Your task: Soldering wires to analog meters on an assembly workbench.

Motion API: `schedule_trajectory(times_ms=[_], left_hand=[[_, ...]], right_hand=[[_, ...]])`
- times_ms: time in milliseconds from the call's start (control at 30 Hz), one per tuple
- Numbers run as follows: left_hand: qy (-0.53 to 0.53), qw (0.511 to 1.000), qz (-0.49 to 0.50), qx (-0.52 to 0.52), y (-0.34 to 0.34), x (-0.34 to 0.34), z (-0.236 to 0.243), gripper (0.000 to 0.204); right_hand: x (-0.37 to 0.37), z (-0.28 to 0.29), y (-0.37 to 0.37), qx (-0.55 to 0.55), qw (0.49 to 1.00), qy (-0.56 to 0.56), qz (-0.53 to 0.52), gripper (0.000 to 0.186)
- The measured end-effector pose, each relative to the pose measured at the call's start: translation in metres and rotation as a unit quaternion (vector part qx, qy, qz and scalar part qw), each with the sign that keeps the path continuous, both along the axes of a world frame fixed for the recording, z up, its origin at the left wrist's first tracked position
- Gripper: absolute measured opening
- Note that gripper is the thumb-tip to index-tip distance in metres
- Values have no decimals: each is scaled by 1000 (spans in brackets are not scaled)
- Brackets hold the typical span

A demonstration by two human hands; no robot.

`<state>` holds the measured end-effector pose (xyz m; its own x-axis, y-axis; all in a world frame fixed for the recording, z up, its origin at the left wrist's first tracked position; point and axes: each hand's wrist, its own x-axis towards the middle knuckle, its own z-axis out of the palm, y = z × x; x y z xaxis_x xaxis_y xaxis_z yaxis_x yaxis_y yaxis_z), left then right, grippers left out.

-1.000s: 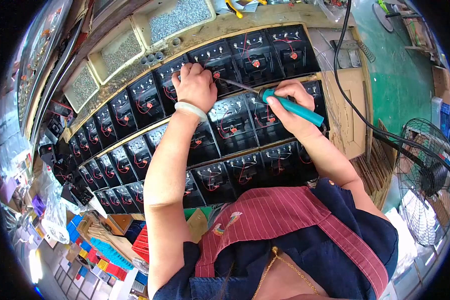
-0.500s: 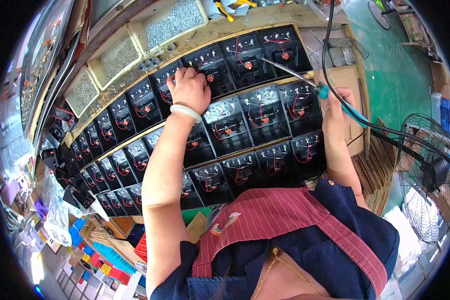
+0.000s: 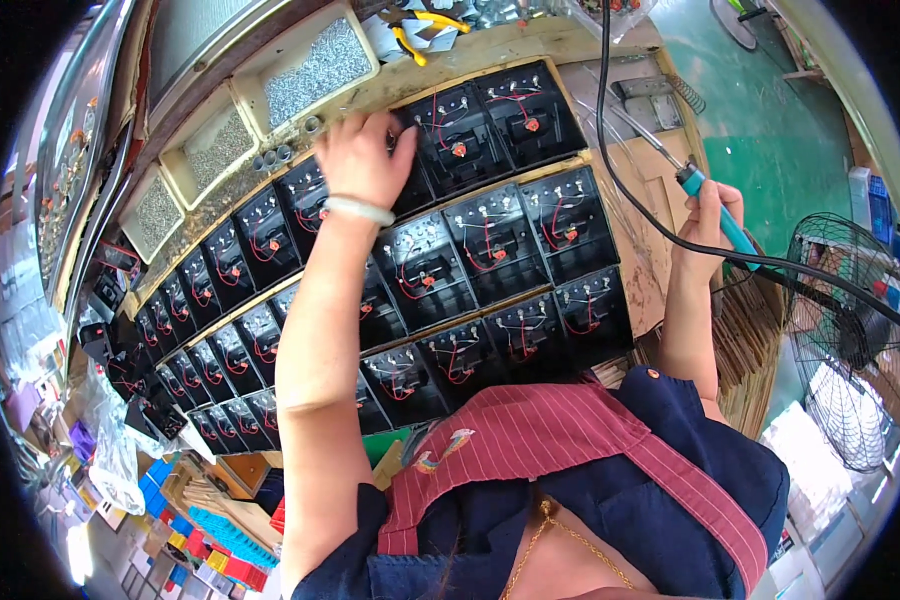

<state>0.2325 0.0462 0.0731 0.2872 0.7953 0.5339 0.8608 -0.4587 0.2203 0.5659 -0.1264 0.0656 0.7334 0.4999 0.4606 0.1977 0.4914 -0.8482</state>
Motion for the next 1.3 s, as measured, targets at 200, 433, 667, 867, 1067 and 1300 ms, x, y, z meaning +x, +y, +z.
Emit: schedule_trajectory(times_ms=[200,433,667,867,1067,1300], left_hand=[[-16,999,14,-46,25,36,-20,14],[-20,989,-116,-95,-16,31,-29,9],[70,995,-41,-60,-18,38,-32,11],[78,995,-32,-59,-18,42,-35,10],[70,996,-28,-51,-16,44,-35,10],[64,996,-32,-55,-17,44,-34,10]], right_hand=[[-33,-4,5,-33,998,-5,62,12],[-54,-10,14,-87,984,-27,150,13],[-78,-14,24,-94,970,-180,133,18],[-78,-20,29,-128,958,-216,136,18],[-78,-31,36,-96,960,-220,144,18],[-75,-28,34,-82,949,-253,171,19]])
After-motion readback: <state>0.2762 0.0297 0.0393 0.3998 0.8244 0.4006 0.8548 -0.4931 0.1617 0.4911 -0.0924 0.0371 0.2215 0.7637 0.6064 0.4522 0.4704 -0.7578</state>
